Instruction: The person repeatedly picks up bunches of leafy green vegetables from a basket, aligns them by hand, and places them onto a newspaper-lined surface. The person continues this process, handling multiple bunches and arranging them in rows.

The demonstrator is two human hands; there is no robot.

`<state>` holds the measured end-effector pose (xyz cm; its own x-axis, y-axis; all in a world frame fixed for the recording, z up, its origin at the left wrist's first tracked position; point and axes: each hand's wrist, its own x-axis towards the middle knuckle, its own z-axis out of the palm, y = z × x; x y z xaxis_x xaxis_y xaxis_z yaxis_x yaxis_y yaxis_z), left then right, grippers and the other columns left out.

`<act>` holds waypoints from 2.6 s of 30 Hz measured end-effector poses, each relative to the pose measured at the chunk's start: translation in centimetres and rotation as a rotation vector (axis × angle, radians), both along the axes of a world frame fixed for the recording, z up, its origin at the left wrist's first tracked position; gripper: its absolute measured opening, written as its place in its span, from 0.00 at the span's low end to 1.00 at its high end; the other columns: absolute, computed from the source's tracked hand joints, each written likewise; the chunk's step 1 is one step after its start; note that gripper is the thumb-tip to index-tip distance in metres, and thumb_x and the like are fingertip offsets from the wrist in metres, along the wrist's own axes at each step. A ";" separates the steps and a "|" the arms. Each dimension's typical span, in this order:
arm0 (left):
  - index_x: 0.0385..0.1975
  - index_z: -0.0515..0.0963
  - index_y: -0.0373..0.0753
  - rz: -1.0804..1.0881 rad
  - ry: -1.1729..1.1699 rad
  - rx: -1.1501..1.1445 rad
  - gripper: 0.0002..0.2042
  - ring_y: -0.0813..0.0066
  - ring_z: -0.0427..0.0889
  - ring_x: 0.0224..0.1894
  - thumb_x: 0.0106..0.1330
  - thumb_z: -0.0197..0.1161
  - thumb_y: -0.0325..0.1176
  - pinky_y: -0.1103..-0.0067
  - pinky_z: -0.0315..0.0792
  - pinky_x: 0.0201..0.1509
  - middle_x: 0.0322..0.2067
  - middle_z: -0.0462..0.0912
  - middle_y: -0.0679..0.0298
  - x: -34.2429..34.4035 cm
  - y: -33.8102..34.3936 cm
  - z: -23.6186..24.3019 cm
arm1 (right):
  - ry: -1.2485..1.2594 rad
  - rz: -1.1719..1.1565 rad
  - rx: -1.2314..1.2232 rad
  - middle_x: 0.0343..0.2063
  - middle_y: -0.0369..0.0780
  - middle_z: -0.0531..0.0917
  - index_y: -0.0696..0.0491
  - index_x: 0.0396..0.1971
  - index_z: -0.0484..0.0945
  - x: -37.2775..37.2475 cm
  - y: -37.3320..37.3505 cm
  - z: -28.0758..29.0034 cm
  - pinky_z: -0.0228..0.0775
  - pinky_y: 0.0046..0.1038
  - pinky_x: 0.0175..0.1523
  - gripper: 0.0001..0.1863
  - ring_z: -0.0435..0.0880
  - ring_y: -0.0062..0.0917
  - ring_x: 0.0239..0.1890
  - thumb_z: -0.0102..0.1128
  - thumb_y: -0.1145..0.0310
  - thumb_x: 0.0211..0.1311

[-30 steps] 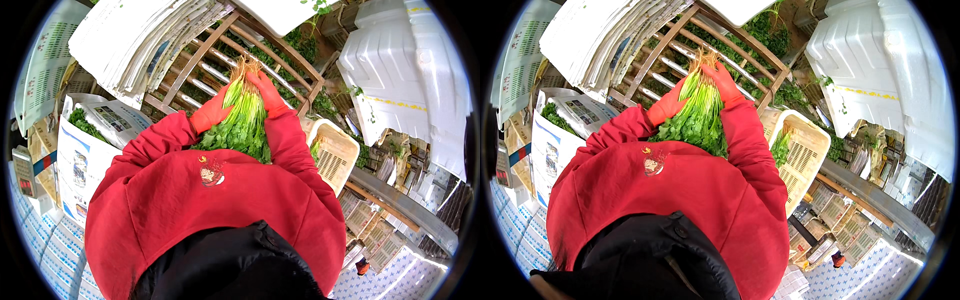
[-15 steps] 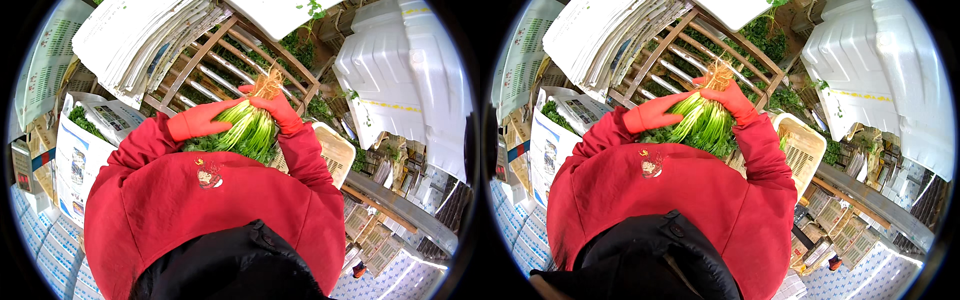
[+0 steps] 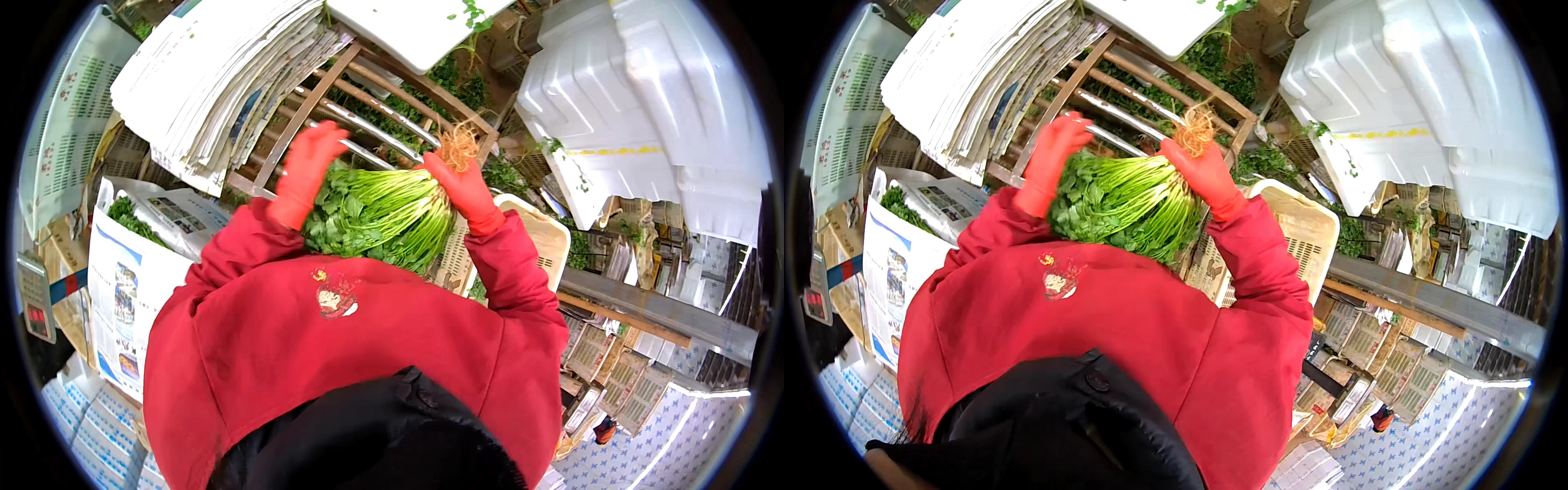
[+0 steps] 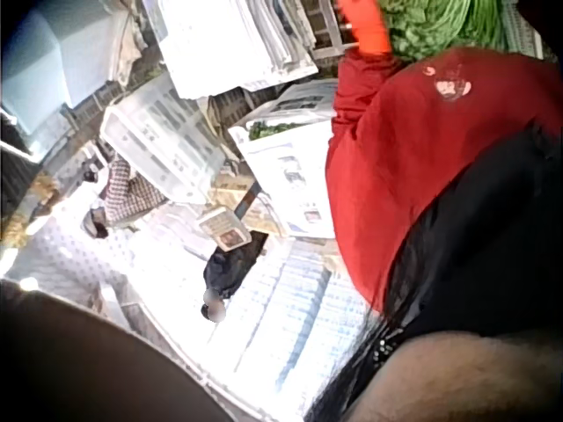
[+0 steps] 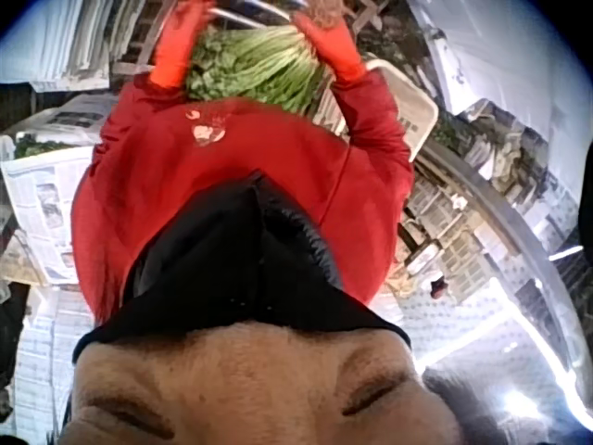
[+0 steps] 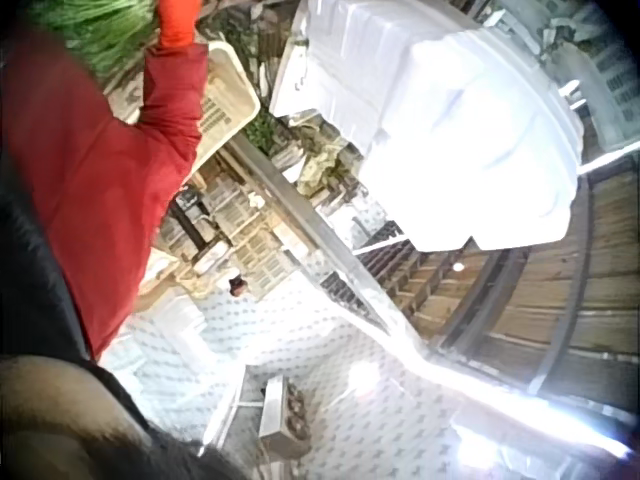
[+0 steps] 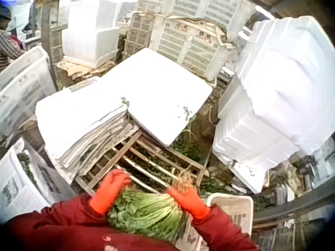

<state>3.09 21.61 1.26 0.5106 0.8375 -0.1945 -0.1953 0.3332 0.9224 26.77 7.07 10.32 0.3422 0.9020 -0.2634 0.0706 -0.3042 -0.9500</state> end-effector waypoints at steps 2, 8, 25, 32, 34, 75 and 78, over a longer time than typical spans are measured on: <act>0.65 0.67 0.32 0.093 0.140 -0.007 0.26 0.66 0.82 0.56 0.77 0.55 0.46 0.73 0.72 0.62 0.58 0.79 0.55 -3.2 1.6 4.1 | -0.489 -0.007 0.131 0.32 0.36 0.85 0.58 0.41 0.82 0.8 -1.5 5.2 0.76 0.28 0.41 0.12 0.82 0.22 0.35 0.61 0.63 0.71; 0.66 0.68 0.34 -0.304 0.233 0.198 0.24 0.68 0.82 0.53 0.79 0.52 0.44 0.74 0.76 0.58 0.57 0.80 0.53 -1.2 4.4 2.1 | -1.213 -0.268 0.169 0.35 0.45 0.87 0.53 0.43 0.85 11.8 -2.5 8.1 0.78 0.34 0.43 0.15 0.86 0.37 0.36 0.62 0.57 0.67; 0.68 0.67 0.34 -0.924 0.106 0.093 0.24 0.75 0.78 0.56 0.75 0.59 0.36 0.76 0.70 0.63 0.57 0.81 0.57 -2.1 -4.5 3.4 | -1.569 -0.364 0.930 0.34 0.33 0.85 0.47 0.30 0.83 0.8 0.4 8.8 0.75 0.33 0.37 0.12 0.85 0.30 0.35 0.77 0.66 0.46; 0.63 0.73 0.34 -1.332 0.426 0.521 0.25 0.68 0.84 0.50 0.72 0.61 0.44 0.74 0.76 0.57 0.47 0.86 0.58 -6.9 -0.7 1.1 | -1.215 0.150 0.486 0.28 0.32 0.81 0.45 0.27 0.79 -11.2 -3.3 -9.4 0.70 0.35 0.31 0.10 0.80 0.30 0.29 0.71 0.59 0.51; 0.58 0.79 0.35 -1.239 0.513 0.196 0.19 0.77 0.86 0.39 0.72 0.61 0.37 0.78 0.79 0.47 0.39 0.88 0.59 -6.8 0.5 5.1 | -1.189 0.089 0.515 0.32 0.30 0.82 0.45 0.26 0.79 -11.5 -3.4 -10.3 0.71 0.34 0.35 0.11 0.80 0.29 0.34 0.72 0.58 0.49; 0.50 0.83 0.52 -0.841 0.419 1.474 0.12 0.53 0.76 0.63 0.71 0.61 0.41 0.47 0.56 0.72 0.55 0.84 0.70 4.3 0.4 -3.1 | -0.594 -0.721 0.176 0.30 0.40 0.82 0.51 0.33 0.87 -5.5 -7.3 -9.0 0.73 0.30 0.38 0.06 0.81 0.33 0.33 0.72 0.71 0.55; 0.50 0.83 0.53 -0.802 0.394 1.435 0.11 0.53 0.77 0.63 0.70 0.62 0.39 0.48 0.56 0.72 0.53 0.85 0.70 4.0 0.2 -2.8 | -0.669 -0.772 0.307 0.42 0.40 0.84 0.50 0.35 0.87 -6.0 -8.9 -9.3 0.73 0.26 0.40 0.08 0.80 0.27 0.37 0.73 0.75 0.55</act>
<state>7.11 21.78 -1.49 0.9735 0.0113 0.2283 -0.1061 -0.8624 0.4949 20.82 -1.80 1.04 0.8403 0.3753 0.3911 0.4965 -0.2435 -0.8332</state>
